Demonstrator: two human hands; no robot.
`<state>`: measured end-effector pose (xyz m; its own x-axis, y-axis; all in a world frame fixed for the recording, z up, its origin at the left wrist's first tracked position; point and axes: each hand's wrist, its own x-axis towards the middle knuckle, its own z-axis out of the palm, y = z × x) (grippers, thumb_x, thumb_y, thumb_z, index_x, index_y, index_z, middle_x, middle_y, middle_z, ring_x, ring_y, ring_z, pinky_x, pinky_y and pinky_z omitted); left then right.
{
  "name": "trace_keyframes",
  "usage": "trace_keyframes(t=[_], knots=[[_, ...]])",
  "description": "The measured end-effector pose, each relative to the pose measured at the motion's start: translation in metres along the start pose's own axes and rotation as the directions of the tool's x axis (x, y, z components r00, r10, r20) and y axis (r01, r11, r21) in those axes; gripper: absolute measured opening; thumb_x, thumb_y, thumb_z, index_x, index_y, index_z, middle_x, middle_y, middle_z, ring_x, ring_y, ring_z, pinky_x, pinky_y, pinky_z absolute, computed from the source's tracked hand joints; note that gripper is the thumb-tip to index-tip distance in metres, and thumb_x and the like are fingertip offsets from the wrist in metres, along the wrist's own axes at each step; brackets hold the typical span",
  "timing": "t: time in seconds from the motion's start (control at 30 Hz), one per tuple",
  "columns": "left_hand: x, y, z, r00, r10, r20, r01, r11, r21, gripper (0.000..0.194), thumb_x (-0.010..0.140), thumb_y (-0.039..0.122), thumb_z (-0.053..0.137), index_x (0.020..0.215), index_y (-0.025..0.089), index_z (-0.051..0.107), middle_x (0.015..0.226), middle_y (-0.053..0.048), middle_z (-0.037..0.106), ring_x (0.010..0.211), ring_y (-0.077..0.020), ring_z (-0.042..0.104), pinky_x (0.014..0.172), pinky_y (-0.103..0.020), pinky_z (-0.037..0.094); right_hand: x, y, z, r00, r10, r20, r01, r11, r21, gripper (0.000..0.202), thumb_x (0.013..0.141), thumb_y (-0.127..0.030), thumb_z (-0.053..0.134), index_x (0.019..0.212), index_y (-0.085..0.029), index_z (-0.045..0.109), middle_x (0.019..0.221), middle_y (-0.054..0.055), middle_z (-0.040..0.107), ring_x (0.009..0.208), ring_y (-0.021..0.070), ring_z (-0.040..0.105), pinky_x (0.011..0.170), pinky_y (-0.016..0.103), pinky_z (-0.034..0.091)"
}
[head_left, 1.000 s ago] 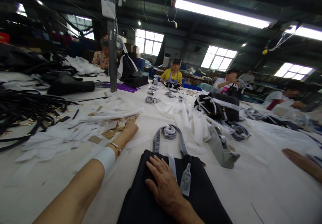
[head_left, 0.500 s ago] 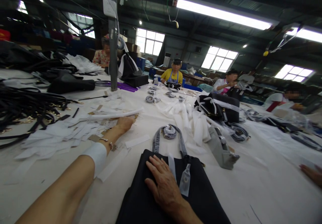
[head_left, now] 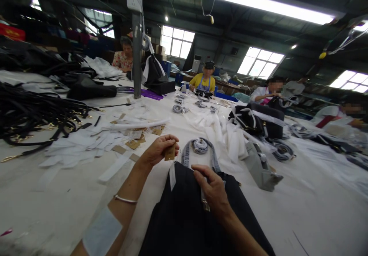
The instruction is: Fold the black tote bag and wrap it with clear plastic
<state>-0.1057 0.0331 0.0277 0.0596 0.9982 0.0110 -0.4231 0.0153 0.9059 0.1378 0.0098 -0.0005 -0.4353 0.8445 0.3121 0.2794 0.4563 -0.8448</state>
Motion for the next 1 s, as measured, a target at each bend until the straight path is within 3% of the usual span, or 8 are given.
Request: trace_keyframes(t=[0.1,0.27,0.37,0.53,0.67,0.8,0.9,1.0], knots=[[-0.004,-0.011,0.011,0.998,-0.006,0.067,0.015,0.991,-0.129,0.023,0.075,0.027,0.072,0.089,0.015,0.058,0.071,-0.002,0.067,0.057,-0.0116,0.064,0.055,-0.02,0.051,0.018,-0.016,-0.01,0.984,0.176,-0.021,-0.169,0.968,0.187,0.036,0.082,-0.045,0.062,0.108,-0.021,0.067,0.104,0.009,0.07,0.095,0.0265,0.066,0.084,0.042,0.053],[-0.01,-0.015,0.021,0.983,-0.016,0.18,0.046,0.986,-0.161,0.023,0.076,0.028,0.073,0.087,0.014,0.059,0.074,-0.004,0.068,0.059,-0.0128,0.065,0.056,-0.021,0.052,0.043,-0.032,-0.005,0.933,0.304,0.19,-0.358,0.764,0.536,0.057,0.073,-0.046,0.073,0.124,-0.026,0.057,0.133,0.009,0.055,0.081,0.0203,0.069,0.068,0.034,0.056],[-0.015,-0.017,0.021,0.979,-0.005,0.205,0.034,0.99,-0.139,0.023,0.077,0.029,0.072,0.089,0.014,0.059,0.077,-0.004,0.068,0.061,-0.0131,0.065,0.059,-0.023,0.053,0.049,-0.033,0.006,0.895,0.301,0.33,-0.444,0.679,0.584,0.053,0.074,-0.046,0.073,0.118,-0.019,0.061,0.105,0.009,0.068,0.076,0.0185,0.069,0.071,0.035,0.056],[-0.017,-0.021,0.018,0.985,-0.007,0.172,0.019,0.998,-0.068,0.025,0.075,0.028,0.073,0.09,0.014,0.059,0.072,-0.002,0.066,0.059,-0.0114,0.063,0.059,-0.021,0.05,0.049,-0.028,0.01,0.908,0.301,0.293,-0.415,0.748,0.519,0.036,0.068,-0.043,0.079,0.088,-0.014,0.07,0.077,0.004,0.07,0.059,0.0133,0.063,0.062,0.029,0.054],[-0.014,-0.023,0.014,0.988,-0.036,0.149,0.041,0.999,-0.028,0.027,0.075,0.031,0.071,0.093,0.016,0.058,0.071,0.0,0.065,0.057,-0.0107,0.061,0.058,-0.021,0.048,0.046,-0.025,-0.002,0.911,0.341,0.232,-0.412,0.76,0.502,0.035,0.063,-0.04,0.083,0.082,-0.015,0.069,0.07,0.001,0.068,0.06,0.0143,0.063,0.064,0.03,0.055],[-0.012,-0.024,0.015,0.992,0.035,0.119,-0.055,0.984,0.168,0.026,0.076,0.032,0.07,0.093,0.014,0.061,0.075,-0.001,0.065,0.066,-0.0113,0.06,0.064,-0.022,0.046,0.041,-0.03,-0.013,0.916,0.361,0.173,-0.398,0.779,0.485,0.035,0.062,-0.042,0.082,0.079,-0.014,0.069,0.069,0.001,0.067,0.059,0.0133,0.062,0.062,0.029,0.054],[-0.014,-0.025,0.026,0.976,0.061,0.21,-0.131,0.931,0.34,0.03,0.078,0.036,0.068,0.099,0.015,0.065,0.091,-0.004,0.067,0.076,-0.0133,0.06,0.071,-0.023,0.045,0.038,-0.036,-0.013,0.929,0.327,0.174,-0.37,0.804,0.466,0.033,0.067,-0.043,0.079,0.077,-0.014,0.068,0.07,0.002,0.067,0.059,0.013,0.061,0.062,0.028,0.052],[-0.017,-0.029,0.038,0.935,0.012,0.354,-0.157,0.91,0.384,0.033,0.079,0.035,0.067,0.106,0.017,0.064,0.095,-0.003,0.068,0.082,-0.0155,0.061,0.076,-0.026,0.045,0.037,-0.039,-0.01,0.941,0.299,0.158,-0.338,0.833,0.439,0.03,0.069,-0.042,0.077,0.076,-0.015,0.067,0.066,0.001,0.066,0.059,0.0135,0.061,0.061,0.028,0.051]])
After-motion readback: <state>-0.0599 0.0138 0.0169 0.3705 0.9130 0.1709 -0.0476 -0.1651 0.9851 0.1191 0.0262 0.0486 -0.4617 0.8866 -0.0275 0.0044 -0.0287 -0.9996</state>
